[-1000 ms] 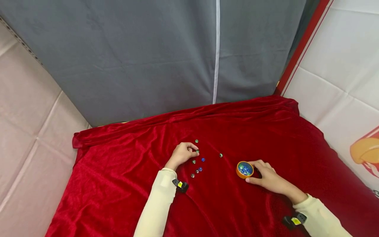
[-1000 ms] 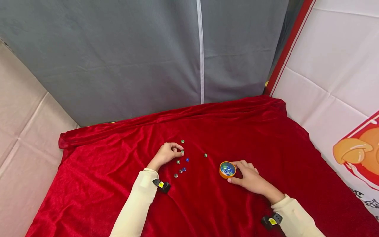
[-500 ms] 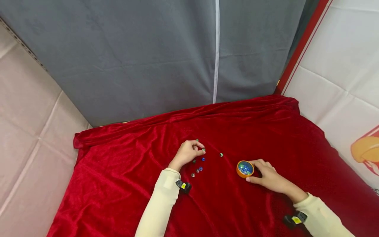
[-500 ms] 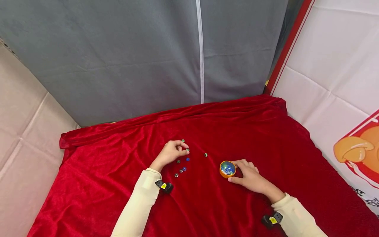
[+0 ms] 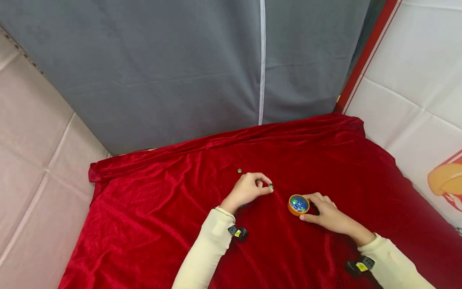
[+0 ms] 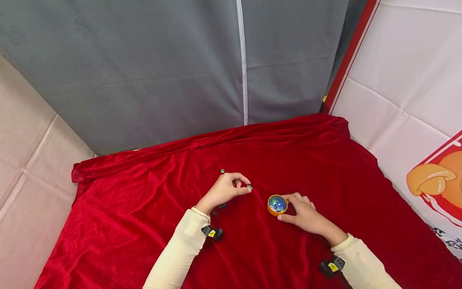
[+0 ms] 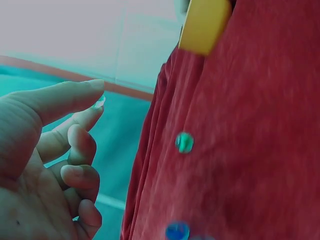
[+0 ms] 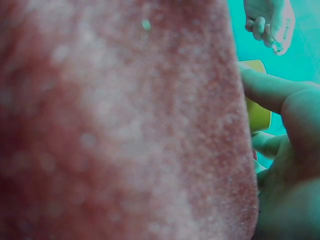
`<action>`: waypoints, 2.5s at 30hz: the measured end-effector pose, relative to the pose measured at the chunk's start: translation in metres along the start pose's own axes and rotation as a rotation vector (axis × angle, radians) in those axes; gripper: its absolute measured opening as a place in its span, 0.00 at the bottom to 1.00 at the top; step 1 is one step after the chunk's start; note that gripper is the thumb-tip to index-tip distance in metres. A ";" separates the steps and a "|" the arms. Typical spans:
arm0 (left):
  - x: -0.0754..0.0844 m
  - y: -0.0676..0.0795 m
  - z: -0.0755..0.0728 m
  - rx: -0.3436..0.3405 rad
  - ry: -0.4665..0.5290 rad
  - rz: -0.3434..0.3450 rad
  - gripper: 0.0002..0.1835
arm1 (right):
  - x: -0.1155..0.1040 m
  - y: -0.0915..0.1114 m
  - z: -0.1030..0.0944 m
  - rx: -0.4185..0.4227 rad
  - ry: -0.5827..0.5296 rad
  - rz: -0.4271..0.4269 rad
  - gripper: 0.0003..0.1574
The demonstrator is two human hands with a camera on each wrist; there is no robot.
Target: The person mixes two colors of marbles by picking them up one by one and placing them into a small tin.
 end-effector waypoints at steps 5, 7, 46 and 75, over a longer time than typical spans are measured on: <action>0.008 -0.002 0.013 -0.031 -0.019 0.039 0.06 | -0.002 0.000 0.000 -0.013 -0.001 0.011 0.38; 0.011 -0.002 0.018 -0.040 -0.031 0.047 0.06 | -0.003 0.001 0.000 -0.021 -0.006 0.011 0.38; 0.021 0.001 0.065 -0.147 -0.320 0.193 0.13 | -0.001 0.000 0.000 -0.051 -0.003 0.044 0.40; 0.003 0.010 0.015 -0.025 -0.184 0.110 0.12 | -0.004 0.001 -0.002 -0.017 -0.006 0.008 0.38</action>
Point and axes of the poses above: each hand's wrist, its own y-axis away from the middle knuckle, its own z-axis out of the palm, x = y × z, the point moved 1 cm from there along -y, towards the middle knuckle
